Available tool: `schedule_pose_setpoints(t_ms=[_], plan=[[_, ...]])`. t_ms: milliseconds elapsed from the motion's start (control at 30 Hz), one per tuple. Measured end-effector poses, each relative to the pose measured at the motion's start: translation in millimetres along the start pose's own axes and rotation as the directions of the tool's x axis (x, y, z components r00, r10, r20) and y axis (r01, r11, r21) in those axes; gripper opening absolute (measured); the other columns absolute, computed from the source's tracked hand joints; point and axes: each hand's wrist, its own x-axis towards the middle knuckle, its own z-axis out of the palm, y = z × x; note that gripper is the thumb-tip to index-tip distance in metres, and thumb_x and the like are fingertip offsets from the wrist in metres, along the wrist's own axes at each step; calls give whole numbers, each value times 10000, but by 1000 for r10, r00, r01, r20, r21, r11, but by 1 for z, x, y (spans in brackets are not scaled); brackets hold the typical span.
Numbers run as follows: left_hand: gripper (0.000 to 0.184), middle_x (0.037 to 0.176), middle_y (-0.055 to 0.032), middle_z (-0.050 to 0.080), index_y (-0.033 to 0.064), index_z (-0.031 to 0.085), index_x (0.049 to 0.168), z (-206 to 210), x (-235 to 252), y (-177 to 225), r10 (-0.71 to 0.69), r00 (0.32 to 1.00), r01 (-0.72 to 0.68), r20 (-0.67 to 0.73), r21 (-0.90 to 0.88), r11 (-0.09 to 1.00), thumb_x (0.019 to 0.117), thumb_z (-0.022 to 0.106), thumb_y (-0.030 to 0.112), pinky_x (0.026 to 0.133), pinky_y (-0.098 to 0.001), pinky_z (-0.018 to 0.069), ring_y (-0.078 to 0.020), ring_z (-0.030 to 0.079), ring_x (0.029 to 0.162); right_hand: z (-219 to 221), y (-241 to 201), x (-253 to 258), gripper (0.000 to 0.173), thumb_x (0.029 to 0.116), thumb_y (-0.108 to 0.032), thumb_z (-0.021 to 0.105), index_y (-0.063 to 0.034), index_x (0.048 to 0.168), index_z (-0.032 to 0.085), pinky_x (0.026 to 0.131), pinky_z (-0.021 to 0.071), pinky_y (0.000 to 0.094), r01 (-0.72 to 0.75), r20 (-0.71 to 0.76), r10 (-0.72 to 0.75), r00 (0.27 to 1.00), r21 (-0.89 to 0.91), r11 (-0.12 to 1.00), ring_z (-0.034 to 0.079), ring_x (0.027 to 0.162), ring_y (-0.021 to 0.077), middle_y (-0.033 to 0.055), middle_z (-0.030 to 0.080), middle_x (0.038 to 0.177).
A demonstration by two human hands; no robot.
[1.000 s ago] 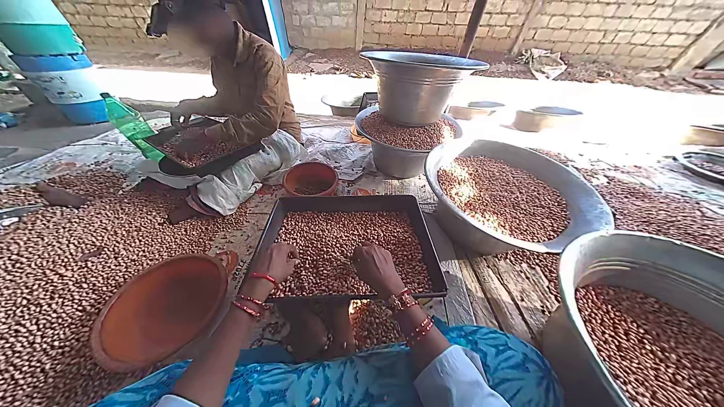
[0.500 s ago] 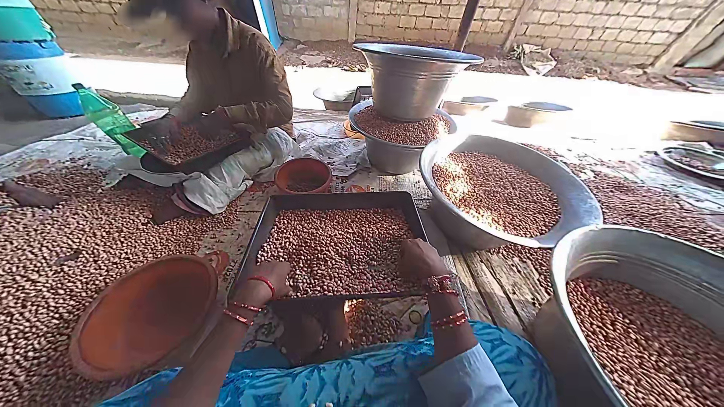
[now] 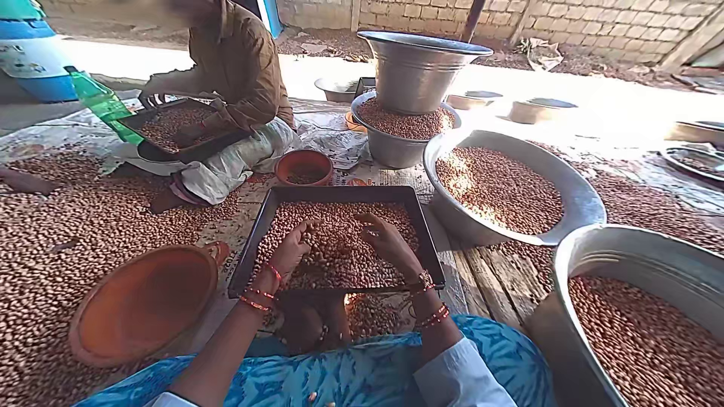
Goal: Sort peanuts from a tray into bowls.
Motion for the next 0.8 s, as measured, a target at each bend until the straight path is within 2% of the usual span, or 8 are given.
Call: schedule_pose_setpoints(t_ms=[100,200,300,400,500,567,700,800], plan=[[540,1494,-160,512,45,507,1444,-23,2,11,14,1000,-13,-3,225,974,953,420,-161,924,-395,563,-238,634,1198,-30,13,-5,460,1049,-118,510,-56,1504,498,1124,431,516,-360,-175,317,932,-346,867,532,1373,371,214,524,1506],[398,1477,-155,554,91,578,1409,-33,5,10,19,997,17,-78,437,899,1032,504,-14,927,-448,573,-279,705,1083,-32,19,-7,444,1081,-170,469,6,1488,485,1120,409,553,-468,-68,506,860,-503,726,508,1375,420,268,520,1475],[312,1360,-219,615,53,662,1322,-24,1,14,89,993,-19,-83,614,789,1014,609,53,1010,-496,519,-349,668,1137,-26,10,-11,328,1073,-171,510,-18,1331,641,1019,483,506,-235,148,308,940,-374,897,657,1156,336,213,685,1238],[255,1288,-226,639,73,723,1244,-7,-2,13,100,994,-34,-50,718,695,1014,617,108,1037,-527,479,-377,636,1174,-21,-10,-9,278,1057,-163,526,-56,1251,694,952,522,470,-135,75,161,984,-279,951,699,1041,263,134,732,1136],[261,1289,-219,648,87,746,1223,10,-1,11,132,991,-80,-7,765,639,1032,567,91,1058,-519,471,-385,610,1235,-17,-21,-10,246,1032,-186,571,-67,1175,732,889,525,478,-172,-54,163,985,-311,935,699,960,262,118,744,1025],[275,1284,-211,655,111,752,1233,19,4,8,175,984,-129,26,785,606,1040,557,110,1035,-513,489,-388,606,1242,-13,-19,-9,238,1021,-200,589,-81,1157,744,882,526,496,-185,-48,180,983,-336,924,701,961,276,117,746,1013],[275,1333,-225,621,105,728,1267,31,11,6,100,989,-149,113,834,531,1042,590,181,1051,-508,486,-398,565,1300,-7,-18,-9,242,1013,-213,599,-83,1150,750,901,519,532,-237,-28,249,968,-421,876,701,1018,311,141,745,1055],[245,1259,-227,658,35,726,1215,24,10,4,123,987,-155,101,776,611,1013,616,119,1066,-500,475,-381,605,1249,-6,-20,-6,244,1011,-198,595,-62,1150,743,929,507,539,-275,-1,314,950,-484,831,689,1063,331,163,736,1093]])
